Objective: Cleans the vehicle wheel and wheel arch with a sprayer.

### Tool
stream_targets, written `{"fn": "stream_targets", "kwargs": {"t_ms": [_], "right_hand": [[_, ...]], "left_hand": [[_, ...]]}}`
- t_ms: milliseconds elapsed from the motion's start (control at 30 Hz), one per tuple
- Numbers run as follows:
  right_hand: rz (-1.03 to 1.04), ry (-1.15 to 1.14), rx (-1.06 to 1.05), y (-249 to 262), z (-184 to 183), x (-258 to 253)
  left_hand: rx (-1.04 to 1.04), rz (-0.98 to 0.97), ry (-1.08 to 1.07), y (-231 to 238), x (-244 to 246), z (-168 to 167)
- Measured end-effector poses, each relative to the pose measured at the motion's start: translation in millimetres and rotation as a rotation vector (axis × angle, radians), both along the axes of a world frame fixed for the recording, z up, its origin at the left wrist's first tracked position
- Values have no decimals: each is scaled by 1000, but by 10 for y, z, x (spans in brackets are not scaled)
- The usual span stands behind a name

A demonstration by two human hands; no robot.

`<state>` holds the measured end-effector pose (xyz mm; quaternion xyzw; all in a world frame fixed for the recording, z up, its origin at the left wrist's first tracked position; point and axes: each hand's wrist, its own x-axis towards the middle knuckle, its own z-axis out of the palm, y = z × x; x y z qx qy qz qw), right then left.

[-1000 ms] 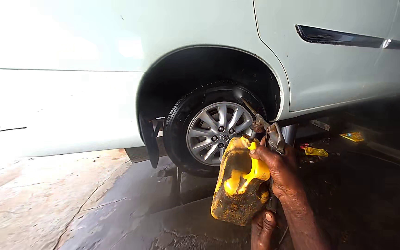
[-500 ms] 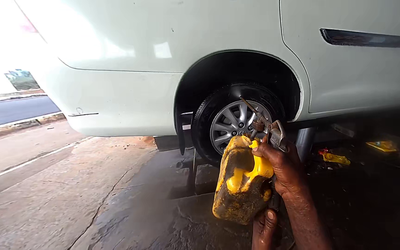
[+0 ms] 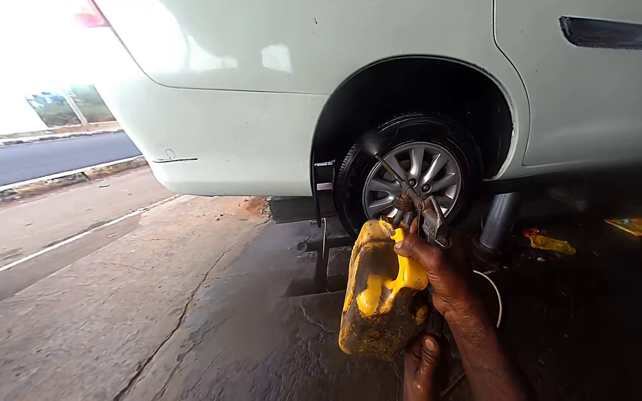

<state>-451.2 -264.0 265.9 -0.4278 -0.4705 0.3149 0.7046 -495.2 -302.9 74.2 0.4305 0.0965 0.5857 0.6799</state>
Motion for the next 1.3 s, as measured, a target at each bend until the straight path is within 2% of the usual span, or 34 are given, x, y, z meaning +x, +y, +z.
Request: {"fn": "stream_targets", "kwargs": {"t_ms": [267,433,633,767,1000,1100,1300], "right_hand": [[83,-5,-53,1,-292,-247],[79,-2,-156,23,-506,-314],[129,12,-246,72,-760,-235],[144,16,-246,54,-774,-84],[95,34,-64,-71,-422,557],[75,22,2,-124,-238,1014],[52,15,61,-135,5,2032]], "left_hand": [[-71,57,12,-170,-196,-251],[-171,92,32,-287,-205,-443],[-254,147,60,-402,-88,-672],[-267,159,74,-412,42,-677],[-77,142,126,-193,483,-330],[18,130,142,-86,885,-148],[51,73,113,-52,1895,69]]}}
